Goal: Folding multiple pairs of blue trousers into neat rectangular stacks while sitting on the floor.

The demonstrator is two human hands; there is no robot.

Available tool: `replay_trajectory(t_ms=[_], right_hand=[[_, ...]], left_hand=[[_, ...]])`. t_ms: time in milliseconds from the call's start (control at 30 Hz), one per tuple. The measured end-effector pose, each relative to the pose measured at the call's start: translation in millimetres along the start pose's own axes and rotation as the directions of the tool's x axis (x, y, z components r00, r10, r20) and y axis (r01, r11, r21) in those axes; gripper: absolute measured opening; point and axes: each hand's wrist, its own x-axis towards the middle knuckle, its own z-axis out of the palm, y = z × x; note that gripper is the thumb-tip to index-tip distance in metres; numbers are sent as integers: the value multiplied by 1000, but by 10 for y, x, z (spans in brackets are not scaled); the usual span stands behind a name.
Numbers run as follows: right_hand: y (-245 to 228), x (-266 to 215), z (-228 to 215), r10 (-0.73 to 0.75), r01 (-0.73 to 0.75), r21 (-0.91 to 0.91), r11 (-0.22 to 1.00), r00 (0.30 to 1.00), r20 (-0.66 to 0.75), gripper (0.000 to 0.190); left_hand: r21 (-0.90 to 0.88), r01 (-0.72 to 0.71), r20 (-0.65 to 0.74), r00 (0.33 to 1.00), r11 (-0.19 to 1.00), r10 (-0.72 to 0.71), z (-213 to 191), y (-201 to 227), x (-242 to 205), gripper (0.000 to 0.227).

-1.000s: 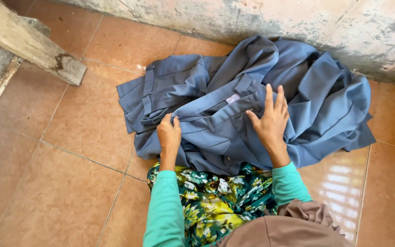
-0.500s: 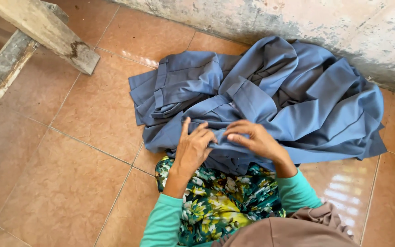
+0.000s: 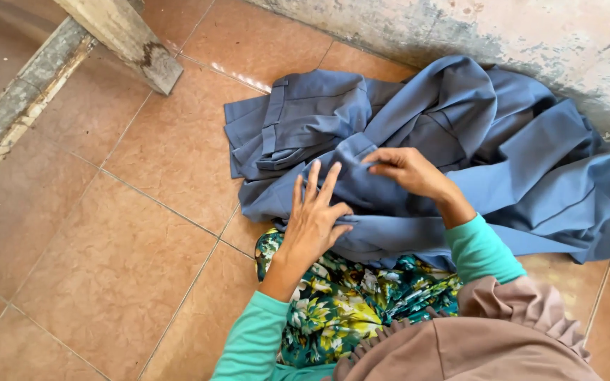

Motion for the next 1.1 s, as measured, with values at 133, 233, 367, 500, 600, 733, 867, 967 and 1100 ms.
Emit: replay_trajectory(t_ms=[133, 233, 367, 500, 600, 733, 867, 967, 1100], right_hand=[[-760, -84, 26, -78, 101, -81, 992, 967, 244, 20], [-763, -65, -33, -139, 165, -109, 980, 966, 217, 22], [-298, -209, -167, -134, 187, -401, 897, 979, 155, 21], [417, -418, -309, 75, 21, -517, 856, 984, 165, 16], [414, -586, -489, 313, -215, -398, 892, 928, 202, 51], [643, -739, -560, 376, -230, -549, 804, 911, 169, 54], [959, -413, -703, 472, -273, -752, 600, 880, 57, 40], [925, 169, -964, 426, -307, -831, 463, 900, -95, 48], [781, 1058, -1206, -289, -235, -955, 183, 915, -281, 34]], left_hand=[[151, -74, -20, 997, 986, 78, -152, -27, 192, 29], [94, -78, 14, 997, 993, 77, 16, -380, 152, 27], [-4, 153, 133, 980, 988, -151, 1, -789, 48, 26], [-160, 301, 187, 944, 940, -271, -237, -844, 20, 19], [-147, 350, 221, 923, 925, -315, -245, -944, 54, 20], [-151, 401, 251, 900, 904, -358, -297, -1023, 101, 23], [-47, 379, 214, 907, 924, -361, -215, -1268, 224, 32], [26, 370, 104, 923, 929, -370, -433, -1349, 396, 61], [262, 241, -337, 930, 935, -145, -931, -1518, 531, 49]])
